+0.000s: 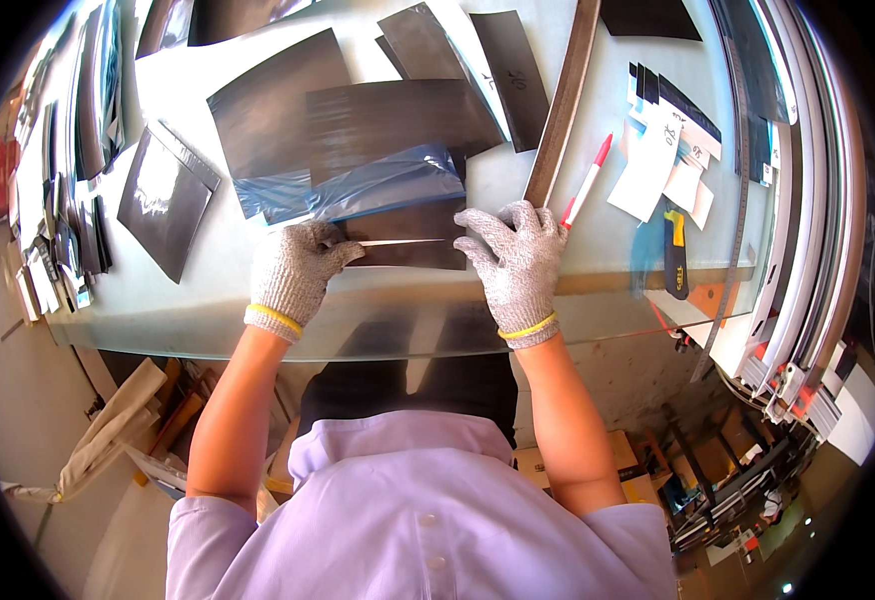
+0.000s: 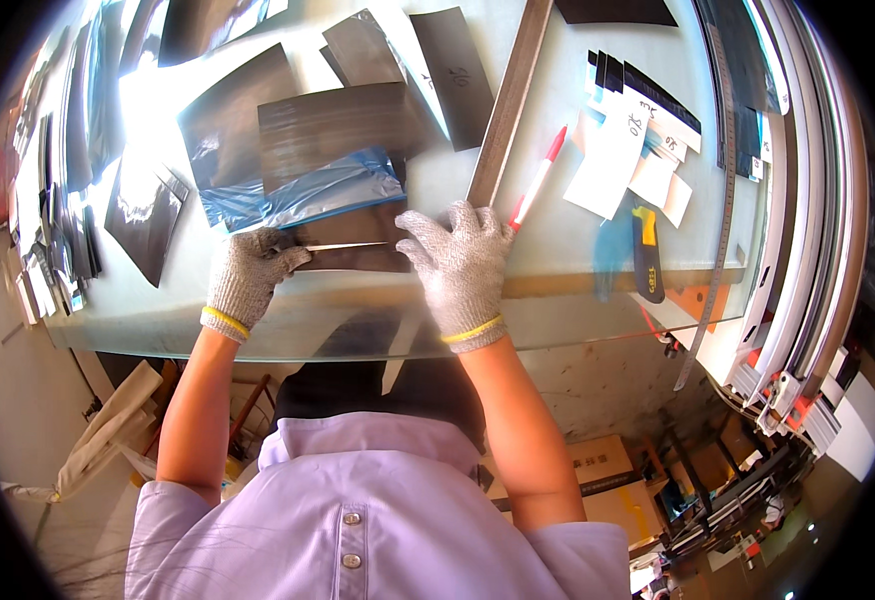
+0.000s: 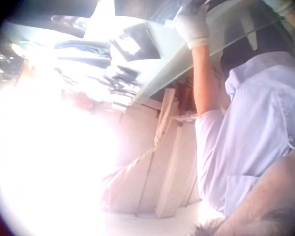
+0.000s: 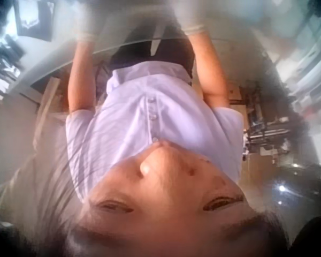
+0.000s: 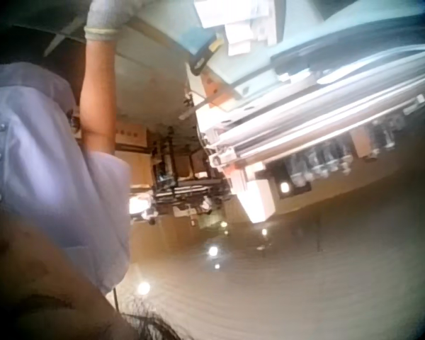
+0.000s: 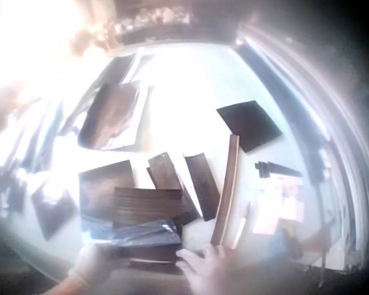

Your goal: The person measures and marks dark rectangular panels using a ruler and a red marker. They handle the panels one at a time, placing them on a workbench, aligning the ruler, and drawing lines on the surface. The person also handles a white sheet of paper, measuring and marking it similarly.

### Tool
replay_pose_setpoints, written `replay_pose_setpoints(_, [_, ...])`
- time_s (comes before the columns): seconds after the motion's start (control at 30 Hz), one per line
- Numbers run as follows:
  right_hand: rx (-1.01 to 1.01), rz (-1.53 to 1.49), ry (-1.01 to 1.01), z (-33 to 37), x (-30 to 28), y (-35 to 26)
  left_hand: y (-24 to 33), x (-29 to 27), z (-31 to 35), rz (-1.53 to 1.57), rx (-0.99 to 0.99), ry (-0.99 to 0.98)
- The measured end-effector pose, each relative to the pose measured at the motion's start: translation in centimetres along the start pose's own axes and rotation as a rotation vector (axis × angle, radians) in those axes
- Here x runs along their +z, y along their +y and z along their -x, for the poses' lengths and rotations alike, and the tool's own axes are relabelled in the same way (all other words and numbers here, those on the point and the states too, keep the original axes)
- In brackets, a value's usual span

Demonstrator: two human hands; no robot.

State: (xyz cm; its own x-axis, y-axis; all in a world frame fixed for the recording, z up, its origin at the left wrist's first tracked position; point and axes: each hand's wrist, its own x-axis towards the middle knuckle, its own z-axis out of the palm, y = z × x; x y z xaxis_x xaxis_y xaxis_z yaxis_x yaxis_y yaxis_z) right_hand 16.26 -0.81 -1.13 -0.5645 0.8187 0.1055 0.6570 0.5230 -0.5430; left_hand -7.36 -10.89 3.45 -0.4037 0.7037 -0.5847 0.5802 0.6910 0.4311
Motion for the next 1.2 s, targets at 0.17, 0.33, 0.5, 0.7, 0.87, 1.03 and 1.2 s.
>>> replay_pose_setpoints(0.17, [-0.005, 0.014, -0.002, 0.0, 0.0, 0.0, 0.4, 0.2, -0.1, -0.044, 0.004, 0.020])
replay_pose_setpoints(0.33, [-0.018, 0.018, 0.011, 0.0, -0.1, 0.0, 1.0, -0.4, -0.7, -0.083, -0.039, -0.053])
replay_pose_setpoints(0.5, [-0.012, 0.021, 0.017, 0.0, -0.1, -0.1, 0.9, 0.0, -1.1, -0.140, -0.045, -0.038])
replay_pose_setpoints(0.7, [-0.009, 0.024, -0.001, -0.1, -0.2, -0.4, 1.3, 0.1, -0.6, -0.363, -0.012, 0.080])
replay_pose_setpoints(0.87, [-0.002, 0.026, 0.015, 0.0, 0.1, -0.1, 0.1, -2.2, 0.4, -0.467, -0.237, 0.177])
replay_pose_setpoints(1.03, [0.000, 0.033, 0.016, 0.0, 0.0, -0.5, -1.5, 2.2, 4.4, -0.313, 0.702, 0.348])
replay_pose_setpoints(1.2, [-0.010, 0.051, 0.006, -0.1, -0.4, -0.8, -2.8, 5.5, 4.2, -0.349, 0.555, 0.210])
